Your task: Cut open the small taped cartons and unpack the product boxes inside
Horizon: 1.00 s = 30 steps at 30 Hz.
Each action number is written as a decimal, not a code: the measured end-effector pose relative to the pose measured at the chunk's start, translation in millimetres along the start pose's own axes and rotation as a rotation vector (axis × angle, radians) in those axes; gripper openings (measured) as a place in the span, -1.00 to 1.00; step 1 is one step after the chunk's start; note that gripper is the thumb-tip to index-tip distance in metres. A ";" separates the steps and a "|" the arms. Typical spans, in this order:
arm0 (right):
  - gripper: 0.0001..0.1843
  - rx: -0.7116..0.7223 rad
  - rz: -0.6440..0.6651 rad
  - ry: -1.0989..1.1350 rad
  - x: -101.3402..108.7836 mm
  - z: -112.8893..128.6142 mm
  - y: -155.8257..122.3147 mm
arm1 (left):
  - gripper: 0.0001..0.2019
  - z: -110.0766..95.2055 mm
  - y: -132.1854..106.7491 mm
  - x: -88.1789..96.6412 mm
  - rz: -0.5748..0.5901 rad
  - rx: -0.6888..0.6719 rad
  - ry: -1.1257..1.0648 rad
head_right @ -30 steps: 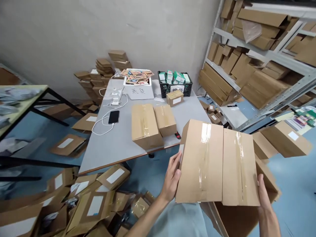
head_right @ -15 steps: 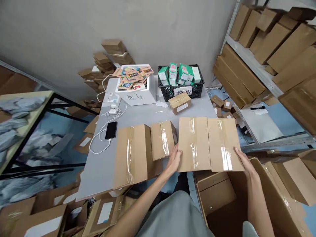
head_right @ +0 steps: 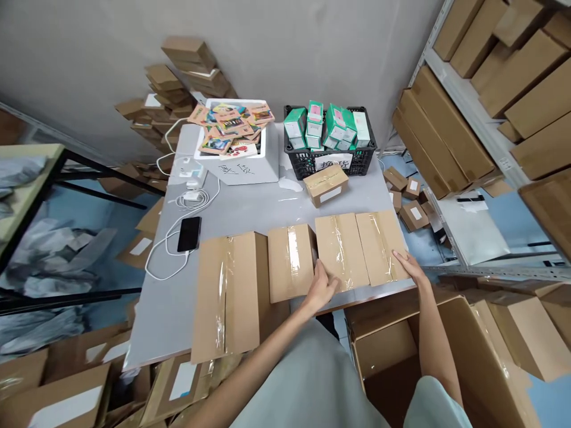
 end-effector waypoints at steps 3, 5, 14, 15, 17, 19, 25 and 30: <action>-0.58 0.084 -0.078 -0.067 2.0 9.3 0.7 | -0.13 -8.6 -23.9 23.6 0.032 -0.184 0.009; -0.59 0.126 -0.114 -0.112 1.5 15.2 1.6 | -0.30 -15.2 -36.0 50.6 0.001 -0.299 0.048; -0.30 0.298 -0.216 -0.330 -6.9 37.6 9.7 | -0.48 -19.7 -56.2 236.7 -0.641 -0.487 0.288; -0.21 0.313 -0.234 -0.348 -6.4 38.2 9.7 | -0.42 -9.2 -58.3 255.8 -0.708 -0.451 0.325; 0.01 0.365 -0.303 -0.392 -4.6 40.6 7.2 | -0.29 17.6 -62.1 283.8 -0.765 -0.346 0.387; 0.20 0.511 -0.433 -0.446 -5.4 51.0 -5.3 | -0.22 45.9 -67.6 298.5 -0.744 -0.246 0.422; -0.05 1.131 -0.196 -0.546 -123.6 74.1 -133.6 | -0.05 96.4 -108.4 296.1 -0.492 -0.201 0.503; 0.14 1.294 0.328 -0.956 -271.3 32.7 -243.4 | 0.27 124.1 -129.8 295.8 -0.263 -0.165 0.660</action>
Point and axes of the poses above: each hand's wrist, its own y-axis towards the middle knuckle, its own x-axis out of the back of the hand, z = x × y, the point moved 8 cm from there along y, towards the middle knuckle, and after that the axes turned 14 degrees about -z, right-handed, at the moved point
